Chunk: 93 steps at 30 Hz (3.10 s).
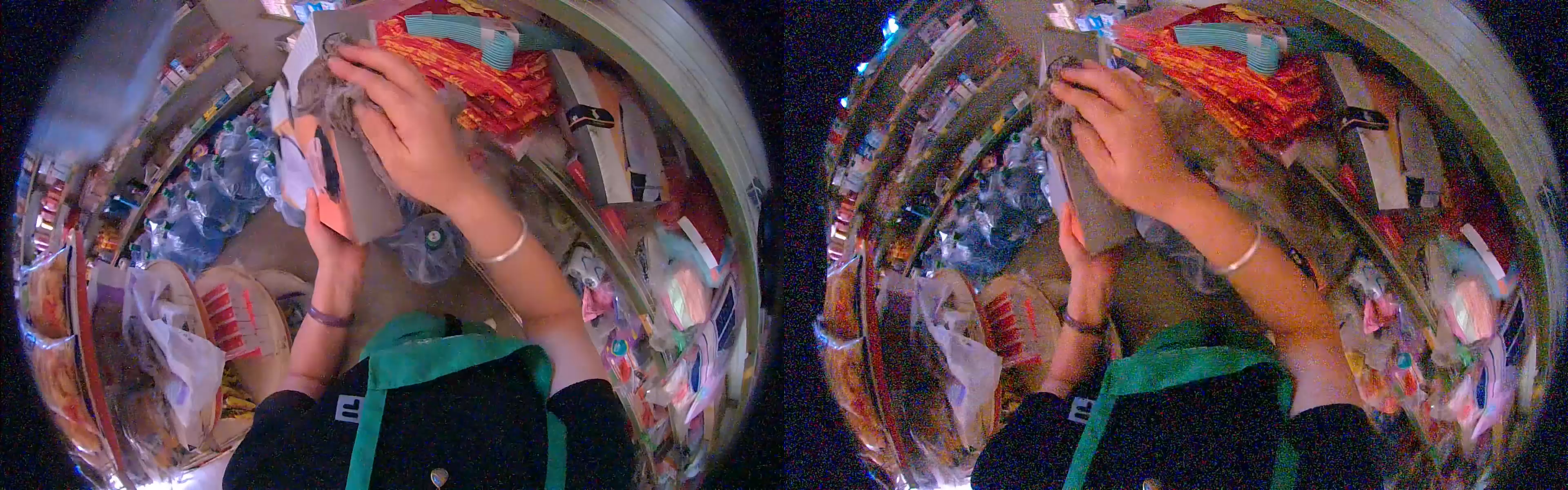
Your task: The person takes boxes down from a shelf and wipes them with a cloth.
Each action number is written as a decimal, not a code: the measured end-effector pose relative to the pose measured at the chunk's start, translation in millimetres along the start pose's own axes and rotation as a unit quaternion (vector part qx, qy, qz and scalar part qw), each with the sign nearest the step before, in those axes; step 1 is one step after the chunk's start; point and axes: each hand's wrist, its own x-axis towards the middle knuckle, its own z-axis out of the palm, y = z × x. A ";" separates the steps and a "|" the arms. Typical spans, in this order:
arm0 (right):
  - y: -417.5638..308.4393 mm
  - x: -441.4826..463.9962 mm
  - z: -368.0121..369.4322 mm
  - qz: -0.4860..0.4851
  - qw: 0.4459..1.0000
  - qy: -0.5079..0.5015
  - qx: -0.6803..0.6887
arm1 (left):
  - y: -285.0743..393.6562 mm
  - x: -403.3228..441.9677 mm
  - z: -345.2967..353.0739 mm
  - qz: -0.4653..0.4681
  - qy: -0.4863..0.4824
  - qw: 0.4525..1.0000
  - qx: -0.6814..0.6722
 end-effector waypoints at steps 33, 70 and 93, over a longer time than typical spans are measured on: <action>-35.8 -243.9 -155.2 0.503 0.824 0.033 0.260 | -5.0 48.2 -31.3 -0.070 -0.042 0.986 0.144; -64.9 -256.4 -196.1 0.648 0.640 0.365 0.193 | -126.9 -53.3 -53.4 -0.192 -0.041 0.894 0.404; -206.1 -145.3 -333.6 0.349 0.777 0.524 0.013 | -159.8 -33.8 158.2 -0.276 -0.473 0.809 0.214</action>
